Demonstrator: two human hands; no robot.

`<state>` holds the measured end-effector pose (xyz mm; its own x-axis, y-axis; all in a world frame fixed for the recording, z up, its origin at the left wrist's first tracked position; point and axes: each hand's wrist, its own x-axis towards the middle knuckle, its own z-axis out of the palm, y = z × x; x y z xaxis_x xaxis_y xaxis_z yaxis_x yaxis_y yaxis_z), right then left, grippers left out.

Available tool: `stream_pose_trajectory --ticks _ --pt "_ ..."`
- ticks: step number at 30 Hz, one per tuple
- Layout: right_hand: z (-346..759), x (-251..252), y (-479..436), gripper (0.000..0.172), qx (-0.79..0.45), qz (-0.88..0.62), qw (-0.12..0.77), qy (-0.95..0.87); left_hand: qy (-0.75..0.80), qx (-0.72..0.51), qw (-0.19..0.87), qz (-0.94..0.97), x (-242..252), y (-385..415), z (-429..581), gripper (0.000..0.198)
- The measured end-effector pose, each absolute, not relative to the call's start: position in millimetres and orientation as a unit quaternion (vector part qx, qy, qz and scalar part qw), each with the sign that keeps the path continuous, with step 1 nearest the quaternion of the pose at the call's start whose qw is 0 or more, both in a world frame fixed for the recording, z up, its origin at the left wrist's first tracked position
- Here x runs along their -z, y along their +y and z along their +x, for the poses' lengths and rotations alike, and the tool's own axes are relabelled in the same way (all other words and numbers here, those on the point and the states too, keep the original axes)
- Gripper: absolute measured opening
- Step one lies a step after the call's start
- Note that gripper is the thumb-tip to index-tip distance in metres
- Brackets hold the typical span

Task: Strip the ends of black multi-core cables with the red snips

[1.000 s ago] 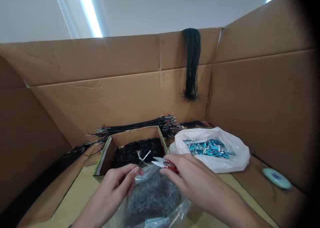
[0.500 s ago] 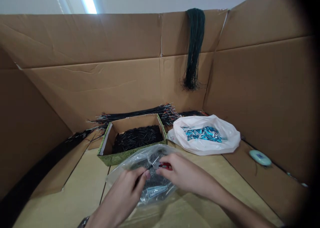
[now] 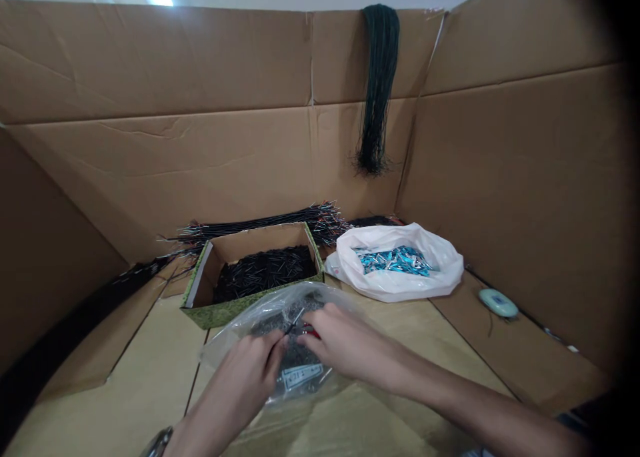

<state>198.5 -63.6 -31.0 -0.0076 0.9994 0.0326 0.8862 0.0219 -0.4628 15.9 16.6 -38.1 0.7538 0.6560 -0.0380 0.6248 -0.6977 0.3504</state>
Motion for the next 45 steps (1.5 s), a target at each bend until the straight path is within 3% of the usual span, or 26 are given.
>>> stream_pose_trajectory --ticks 5,11,20,26,37,41,45 --pt "209 32 -58 0.029 -0.169 -0.656 0.193 -0.71 0.338 -0.056 0.201 0.918 38 13 15 0.038" --pt "206 34 -63 0.021 -0.139 -0.665 0.164 -0.716 0.327 -0.074 0.228 0.914 36 14 13 0.044" --pt "223 6 -83 0.028 -0.148 -0.678 0.244 -0.677 0.334 -0.116 0.419 0.836 34 24 5 0.048" --pt "216 5 -82 0.026 -0.149 -0.686 0.25 -0.667 0.327 -0.108 0.404 0.847 35 18 10 0.054" --pt "197 4 -78 0.025 -0.11 -0.679 0.182 -0.703 0.326 -0.113 0.378 0.859 36 12 16 0.054" --pt "198 9 -81 0.023 -0.1 -0.687 0.168 -0.7 0.334 -0.132 0.438 0.824 34 17 16 0.049" --pt "206 4 -91 0.024 -0.099 -0.715 0.213 -0.658 0.337 -0.123 0.472 0.805 35 19 17 0.054"
